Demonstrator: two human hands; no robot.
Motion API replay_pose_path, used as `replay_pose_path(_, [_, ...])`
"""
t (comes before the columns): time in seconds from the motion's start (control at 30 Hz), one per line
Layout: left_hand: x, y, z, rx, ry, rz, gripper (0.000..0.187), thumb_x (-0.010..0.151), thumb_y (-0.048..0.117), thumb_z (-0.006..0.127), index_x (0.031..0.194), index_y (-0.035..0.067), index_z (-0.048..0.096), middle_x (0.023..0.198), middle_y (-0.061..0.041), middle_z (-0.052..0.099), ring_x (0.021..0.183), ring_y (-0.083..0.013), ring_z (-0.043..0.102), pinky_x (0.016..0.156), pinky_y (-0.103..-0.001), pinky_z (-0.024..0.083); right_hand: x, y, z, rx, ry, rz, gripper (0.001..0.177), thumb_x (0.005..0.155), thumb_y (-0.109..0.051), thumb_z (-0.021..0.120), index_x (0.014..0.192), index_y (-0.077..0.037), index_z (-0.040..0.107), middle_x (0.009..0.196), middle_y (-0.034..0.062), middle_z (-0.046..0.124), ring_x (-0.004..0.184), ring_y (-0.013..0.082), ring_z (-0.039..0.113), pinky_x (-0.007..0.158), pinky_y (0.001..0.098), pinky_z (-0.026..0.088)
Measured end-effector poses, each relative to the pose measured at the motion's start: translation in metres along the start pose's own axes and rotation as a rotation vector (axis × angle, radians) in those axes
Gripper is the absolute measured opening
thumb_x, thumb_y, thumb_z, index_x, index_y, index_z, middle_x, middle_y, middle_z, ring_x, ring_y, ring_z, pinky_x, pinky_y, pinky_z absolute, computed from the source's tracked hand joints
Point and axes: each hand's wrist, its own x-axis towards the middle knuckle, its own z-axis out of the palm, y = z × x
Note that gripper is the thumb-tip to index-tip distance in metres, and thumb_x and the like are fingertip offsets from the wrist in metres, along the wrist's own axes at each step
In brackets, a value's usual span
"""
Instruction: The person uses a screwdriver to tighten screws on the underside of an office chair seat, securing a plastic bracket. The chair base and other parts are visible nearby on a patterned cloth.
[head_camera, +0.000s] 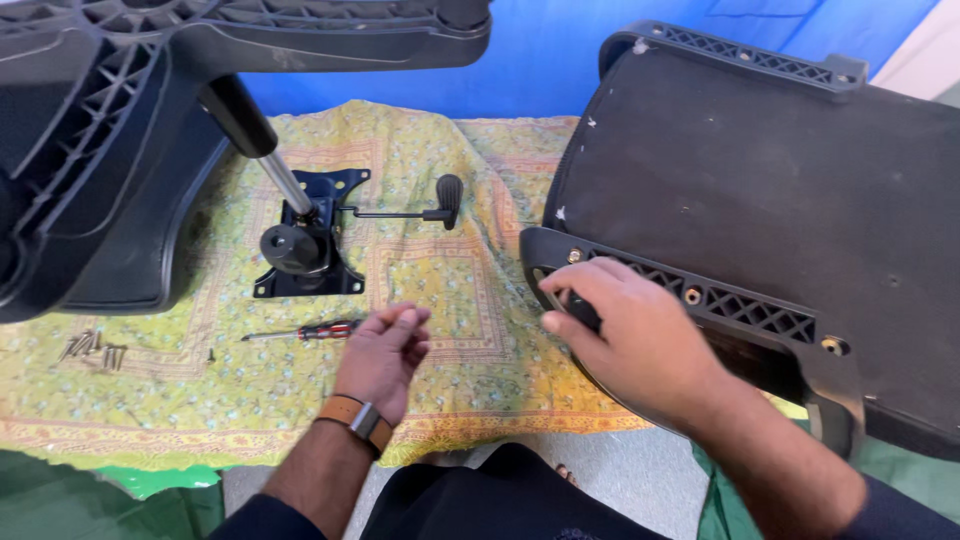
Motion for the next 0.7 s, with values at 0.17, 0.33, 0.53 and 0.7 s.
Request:
replay_pose_path(0.17, [-0.053, 0.022, 0.052, -0.016, -0.199, 0.017, 0.036, 0.091, -0.001, 0.062, 0.127, 0.001, 0.062, 0.106, -0.008, 0.074, 0.085, -0.0139, 0.069, 0.081, -0.029, 0.058, 0.023, -0.018, 0.031, 0.355, 0.062, -0.065, 0.027, 0.089, -0.019, 0.074, 0.111, -0.006, 0.068, 0.09, 0.0066, 0.068, 0.084, 0.0211, 0.069, 0.076, 0.0337, 0.054])
replay_pose_path(0.33, [-0.088, 0.05, 0.082, 0.239, -0.26, 0.195, 0.038, 0.089, -0.004, 0.066, 0.126, 0.0, 0.062, 0.102, -0.009, 0.074, 0.087, -0.0132, 0.07, 0.079, -0.029, 0.059, 0.031, -0.026, 0.04, 0.808, -0.026, 0.217, 0.026, 0.089, -0.018, 0.074, 0.112, -0.008, 0.073, 0.087, 0.003, 0.066, 0.075, 0.0111, 0.06, 0.066, 0.0279, 0.05])
replay_pose_path(0.53, [-0.107, 0.07, 0.081, 0.443, -0.208, 0.424, 0.021, 0.087, 0.002, 0.074, 0.105, 0.001, 0.063, 0.092, -0.006, 0.076, 0.08, -0.0096, 0.071, 0.07, -0.026, 0.059, 0.035, -0.034, 0.037, 0.609, 0.08, -0.119, 0.016, 0.087, -0.015, 0.078, 0.099, -0.004, 0.074, 0.089, 0.0016, 0.07, 0.08, 0.0066, 0.064, 0.069, 0.0251, 0.051])
replay_pose_path(0.7, [-0.119, 0.073, 0.073, 0.472, -0.118, 0.534, 0.011, 0.088, 0.005, 0.077, 0.093, 0.002, 0.068, 0.082, -0.003, 0.07, 0.07, -0.0064, 0.064, 0.061, -0.025, 0.055, 0.044, -0.046, 0.038, 0.718, -0.015, -0.056, 0.014, 0.088, -0.015, 0.075, 0.098, -0.005, 0.074, 0.083, 0.0001, 0.074, 0.074, 0.0044, 0.064, 0.064, 0.0232, 0.052])
